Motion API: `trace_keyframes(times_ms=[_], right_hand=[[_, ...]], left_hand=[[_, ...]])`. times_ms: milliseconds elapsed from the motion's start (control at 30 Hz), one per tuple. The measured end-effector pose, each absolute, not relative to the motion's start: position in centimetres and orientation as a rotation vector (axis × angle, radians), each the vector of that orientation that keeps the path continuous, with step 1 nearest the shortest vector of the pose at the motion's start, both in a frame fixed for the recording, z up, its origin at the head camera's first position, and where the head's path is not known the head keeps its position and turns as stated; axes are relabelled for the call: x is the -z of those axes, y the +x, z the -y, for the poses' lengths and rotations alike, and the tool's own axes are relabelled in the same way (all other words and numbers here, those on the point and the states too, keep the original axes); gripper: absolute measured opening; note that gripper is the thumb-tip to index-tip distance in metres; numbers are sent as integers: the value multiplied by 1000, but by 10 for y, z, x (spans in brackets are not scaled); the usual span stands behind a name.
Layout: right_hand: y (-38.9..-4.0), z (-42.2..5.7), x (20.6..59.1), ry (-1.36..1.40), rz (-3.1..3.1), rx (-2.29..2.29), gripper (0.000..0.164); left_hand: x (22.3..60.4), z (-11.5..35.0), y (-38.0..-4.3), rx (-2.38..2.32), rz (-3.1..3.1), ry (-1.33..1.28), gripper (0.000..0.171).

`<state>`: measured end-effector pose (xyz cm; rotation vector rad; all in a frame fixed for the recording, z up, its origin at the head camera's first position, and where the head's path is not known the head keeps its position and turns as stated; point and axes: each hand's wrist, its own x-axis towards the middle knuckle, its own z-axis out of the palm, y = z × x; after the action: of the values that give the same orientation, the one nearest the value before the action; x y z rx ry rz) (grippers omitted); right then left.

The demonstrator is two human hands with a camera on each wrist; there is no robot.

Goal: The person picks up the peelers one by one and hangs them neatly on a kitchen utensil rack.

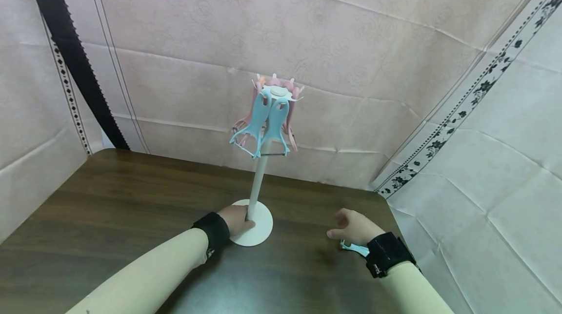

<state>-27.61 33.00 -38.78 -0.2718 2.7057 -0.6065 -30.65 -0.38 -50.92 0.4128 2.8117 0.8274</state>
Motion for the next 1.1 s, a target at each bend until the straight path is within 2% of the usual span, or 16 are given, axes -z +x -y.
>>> trace_keyframes(times_ms=[400, 700, 1100], right_hand=[[-284, -368, 417, -194, -2711, 444, 60], [-288, -401, 439, -107, -2673, 401, 67], [-287, -426, 450, 44, -2604, 337, 52]], left_hand=[[513, 4, -308, -829, -2807, 411, 34], [513, 4, -309, -844, -2791, 395, 34], [514, 5, -308, -847, -2808, 408, 32]])
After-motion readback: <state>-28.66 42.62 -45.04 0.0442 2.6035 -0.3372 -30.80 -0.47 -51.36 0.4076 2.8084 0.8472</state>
